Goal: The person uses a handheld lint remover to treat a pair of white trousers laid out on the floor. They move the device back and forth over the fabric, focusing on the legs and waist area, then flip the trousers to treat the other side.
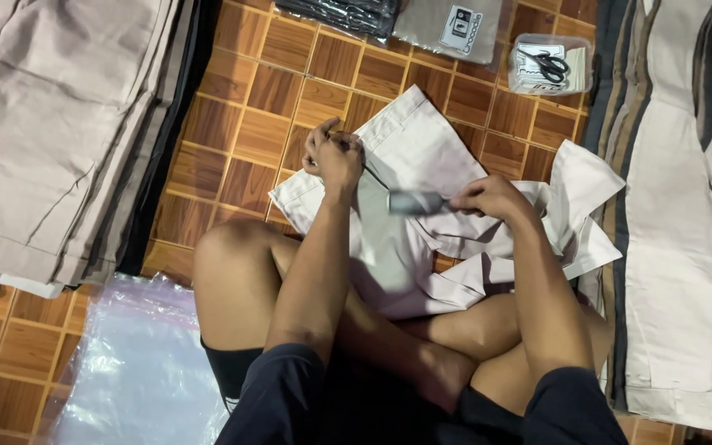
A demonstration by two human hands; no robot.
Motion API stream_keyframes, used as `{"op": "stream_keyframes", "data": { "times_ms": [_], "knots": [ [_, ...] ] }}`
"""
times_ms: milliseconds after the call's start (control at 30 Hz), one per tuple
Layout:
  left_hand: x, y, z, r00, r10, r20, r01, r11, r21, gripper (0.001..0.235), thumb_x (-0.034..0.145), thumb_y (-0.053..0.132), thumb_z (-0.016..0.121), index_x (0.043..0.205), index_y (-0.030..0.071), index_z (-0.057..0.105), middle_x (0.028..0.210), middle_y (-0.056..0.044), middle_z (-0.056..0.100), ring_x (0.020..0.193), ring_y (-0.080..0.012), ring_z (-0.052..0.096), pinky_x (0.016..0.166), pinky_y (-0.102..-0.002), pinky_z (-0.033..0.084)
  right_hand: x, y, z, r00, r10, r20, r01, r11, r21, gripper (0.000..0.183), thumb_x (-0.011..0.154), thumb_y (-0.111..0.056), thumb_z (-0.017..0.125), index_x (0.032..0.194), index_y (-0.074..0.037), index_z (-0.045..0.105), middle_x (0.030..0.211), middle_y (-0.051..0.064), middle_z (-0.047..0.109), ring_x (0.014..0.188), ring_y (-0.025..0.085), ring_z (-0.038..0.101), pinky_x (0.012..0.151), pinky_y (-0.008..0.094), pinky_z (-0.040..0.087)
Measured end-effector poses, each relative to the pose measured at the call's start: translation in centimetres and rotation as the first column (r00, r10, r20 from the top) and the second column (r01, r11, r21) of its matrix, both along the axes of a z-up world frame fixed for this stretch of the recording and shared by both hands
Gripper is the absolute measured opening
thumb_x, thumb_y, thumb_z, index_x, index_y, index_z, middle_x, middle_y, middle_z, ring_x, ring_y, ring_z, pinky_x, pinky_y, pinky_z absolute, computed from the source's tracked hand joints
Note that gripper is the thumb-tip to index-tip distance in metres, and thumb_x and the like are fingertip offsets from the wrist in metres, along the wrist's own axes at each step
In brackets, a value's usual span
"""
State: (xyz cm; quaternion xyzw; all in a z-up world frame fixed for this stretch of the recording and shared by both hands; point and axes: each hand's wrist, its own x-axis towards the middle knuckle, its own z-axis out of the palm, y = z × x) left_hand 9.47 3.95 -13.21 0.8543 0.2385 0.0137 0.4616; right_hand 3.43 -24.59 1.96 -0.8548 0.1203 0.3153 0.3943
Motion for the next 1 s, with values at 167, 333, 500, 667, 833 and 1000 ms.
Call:
{"op": "stream_keyframes", "data": {
  "times_ms": [167,333,500,667,833,1000],
  "knots": [
    [-0.5,0.1,1.3,1.0,0.004,-0.001,-0.004,1.0,-0.003,0.006,0.083,0.024,0.077,0.088,0.026,0.076,0.136,0.01,0.05,0.142,-0.0226,0.026,0.113,-0.063,0.011,1.7,-7.5,-10.6,0.865,-0.194,0.464,0.343,0.902,-0.263,0.011,0.096,-0.035,0.071,0.095,-0.026,0.078,0.074,0.0,0.072,0.067,0.017,0.07,0.059,0.031,0.055],
    [-0.5,0.6,2.3,1.0,-0.029,0.005,0.029,0.999,0.016,0.008,0.083,0.023,0.076,0.091,0.025,0.075,0.136,0.008,0.05,0.141,-0.0244,0.027,0.112,-0.063,0.011,1.1,-10.1,-4.3,0.56,-0.147,0.815,0.41,0.904,-0.118,0.012,0.106,-0.013,0.07,0.116,-0.01,0.076,0.093,0.017,0.073,0.088,0.034,0.071,0.075,0.042,0.056],
    [-1.5,0.1,7.1,0.999,0.002,0.037,-0.005,0.996,0.091,0.022,0.07,0.016,0.063,0.083,0.029,0.076,0.13,0.009,0.059,0.13,-0.0205,0.039,0.099,-0.045,0.016,2.2,-12.6,6.8,0.189,-0.196,0.962,0.476,0.875,0.085,0.022,0.09,0.005,0.084,0.106,-0.007,0.075,0.092,0.006,0.076,0.082,0.016,0.068,0.074,0.028,0.053],
    [-1.3,0.2,9.0,0.998,-0.057,-0.011,0.058,0.997,0.058,0.022,0.084,0.016,0.065,0.103,0.023,0.071,0.13,-0.002,0.056,0.131,-0.0312,0.038,0.102,-0.058,0.026,6.1,-14.7,9.9,0.225,-0.293,0.929,0.479,0.864,0.156,0.032,0.098,0.013,0.081,0.112,-0.005,0.058,0.103,0.011,0.073,0.084,0.018,0.075,0.062,0.024,0.068],
    [-1.4,0.1,9.3,0.992,-0.128,-0.017,0.129,0.986,0.104,0.028,0.085,0.016,0.067,0.112,0.024,0.066,0.126,-0.005,0.057,0.123,-0.0324,0.044,0.098,-0.054,0.031,10.5,-17.3,6.2,0.368,-0.093,0.925,0.479,0.871,-0.103,0.024,0.102,0.0,0.076,0.115,-0.007,0.056,0.1,0.009,0.074,0.087,0.019,0.076,0.069,0.031,0.062],
    [-1.2,0.2,9.8,0.987,-0.161,0.014,0.161,0.987,0.011,0.028,0.086,0.018,0.068,0.113,0.026,0.065,0.118,0.0,0.066,0.114,-0.0225,0.06,0.095,-0.045,0.027,12.3,-17.9,3.5,0.45,-0.183,0.874,0.389,0.921,-0.007,0.025,0.103,0.006,0.068,0.107,-0.006,0.047,0.092,0.012,0.071,0.078,0.019,0.075,0.065,0.032,0.071]
  ]
}}
